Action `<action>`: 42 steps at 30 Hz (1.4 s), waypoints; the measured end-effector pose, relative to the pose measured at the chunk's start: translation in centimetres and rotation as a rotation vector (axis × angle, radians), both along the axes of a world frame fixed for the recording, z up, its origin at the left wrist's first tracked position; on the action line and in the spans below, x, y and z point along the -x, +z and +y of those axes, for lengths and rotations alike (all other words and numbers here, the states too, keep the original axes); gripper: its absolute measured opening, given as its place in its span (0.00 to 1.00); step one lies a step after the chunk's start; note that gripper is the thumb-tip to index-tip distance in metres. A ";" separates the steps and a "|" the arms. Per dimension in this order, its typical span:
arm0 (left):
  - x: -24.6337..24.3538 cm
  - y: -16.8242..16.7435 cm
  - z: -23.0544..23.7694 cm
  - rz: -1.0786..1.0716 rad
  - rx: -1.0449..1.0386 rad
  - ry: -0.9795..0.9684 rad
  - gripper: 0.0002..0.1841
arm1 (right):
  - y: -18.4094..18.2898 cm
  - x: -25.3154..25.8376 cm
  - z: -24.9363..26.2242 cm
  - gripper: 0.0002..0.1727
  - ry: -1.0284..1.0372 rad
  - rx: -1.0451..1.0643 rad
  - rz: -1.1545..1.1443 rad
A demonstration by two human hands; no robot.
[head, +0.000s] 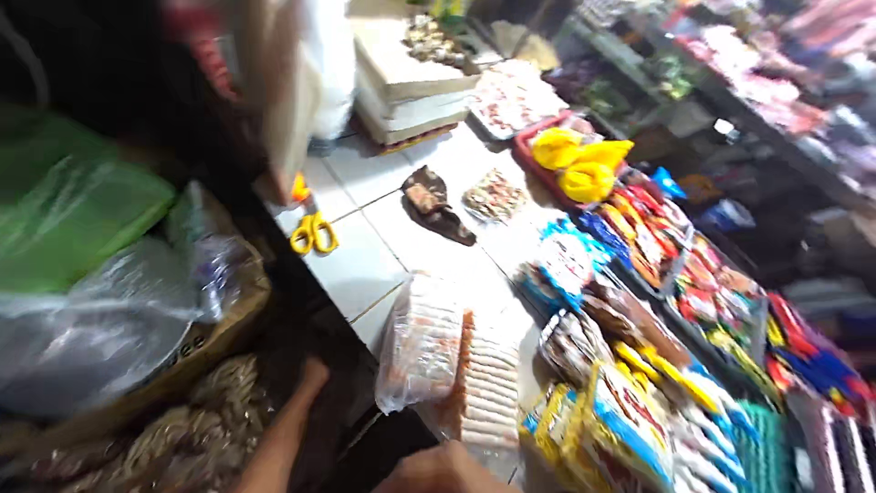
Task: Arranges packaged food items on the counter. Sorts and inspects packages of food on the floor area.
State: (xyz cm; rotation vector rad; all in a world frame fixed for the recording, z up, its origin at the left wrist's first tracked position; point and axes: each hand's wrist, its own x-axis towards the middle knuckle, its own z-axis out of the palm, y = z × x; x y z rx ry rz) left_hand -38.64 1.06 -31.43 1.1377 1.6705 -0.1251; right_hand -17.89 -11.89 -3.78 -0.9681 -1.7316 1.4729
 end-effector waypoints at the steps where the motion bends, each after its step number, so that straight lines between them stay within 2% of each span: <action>1: 2.4 -0.5 0.6 -0.149 -0.174 0.180 0.26 | -1.2 0.6 -0.6 0.16 0.003 0.116 0.000; 2: 5.0 -0.5 0.2 -0.372 -0.284 0.324 0.24 | -2.6 1.3 -1.1 0.17 0.011 0.227 -0.030; 4: 8.8 3.0 -2.7 -0.722 -0.292 0.578 0.21 | -5.4 3.1 -2.2 0.22 0.026 0.460 -0.172; 6: 10.6 8.7 -6.9 -0.794 -0.312 0.858 0.17 | -8.0 5.7 -3.4 0.31 -0.047 0.611 -0.267; 7: 11.2 11.2 -8.9 -0.843 -0.350 0.926 0.18 | -8.6 7.0 -4.0 0.38 -0.133 0.641 -0.228; 8: 11.5 13.4 -10.7 -0.936 -0.410 0.940 0.17 | -8.4 8.2 -4.3 0.44 -0.236 0.642 -0.090; 9: 11.7 15.3 -12.5 -1.081 -0.457 0.930 0.13 | -7.6 9.6 -4.5 0.44 -0.345 0.630 0.136; 10: 11.9 17.0 -13.7 -1.246 -0.486 0.894 0.08 | -6.4 11.1 -4.3 0.39 -0.419 0.623 0.364; 11: 12.0 18.7 -14.2 -1.344 -0.513 0.814 0.12 | -4.6 12.2 -3.8 0.35 -0.472 0.607 0.518; 12: 12.0 20.3 -14.4 -1.356 -0.552 0.758 0.16 | -2.7 12.9 -3.4 0.34 -0.505 0.566 0.562; 14: 12.7 22.8 -14.7 -1.141 -0.720 0.644 0.22 | 0.1 13.9 -3.0 0.40 -0.563 0.469 0.507; 16: 14.5 25.2 -14.7 -0.988 -0.816 0.418 0.38 | 1.6 15.0 -2.8 0.45 -0.593 0.413 0.434; 18: 16.8 26.7 -15.1 -1.017 -0.792 0.216 0.49 | 2.1 15.9 -3.3 0.48 -0.578 0.354 0.372; 20: 19.0 28.1 -16.1 -1.052 -0.682 0.111 0.47 | 2.6 16.3 -3.9 0.53 -0.482 0.230 0.319; 23: 20.9 30.2 -18.8 -0.867 -0.537 0.182 0.41 | 3.5 16.8 -4.3 0.58 -0.171 0.082 0.249; 25: 20.7 31.1 -20.3 -0.857 -0.496 0.229 0.31 | 3.9 17.0 -4.2 0.59 0.004 0.035 0.205; 27: 19.7 30.6 -21.1 -0.968 -0.523 0.373 0.22 | 3.5 17.2 -4.4 0.57 -0.051 0.010 0.193; 30: 18.1 29.4 -21.6 -1.038 -0.611 0.615 0.26 | 2.2 17.5 -5.0 0.53 -0.217 0.059 0.175; 32: 17.1 29.1 -21.7 -0.989 -0.745 0.658 0.25 | 1.9 18.4 -5.9 0.46 -0.234 0.132 0.196; 35: 16.2 29.8 -22.1 -0.850 -0.870 0.619 0.20 | 1.5 19.2 -7.0 0.35 -0.294 0.193 0.232; 39: 15.6 30.1 -21.7 -0.857 -0.747 0.647 0.13 | 2.1 18.1 -7.8 0.28 -0.300 0.291 0.271; 42: 16.0 29.2 -22.4 -0.963 -0.520 0.617 0.16 | 2.4 16.4 -8.9 0.25 -0.277 0.189 0.181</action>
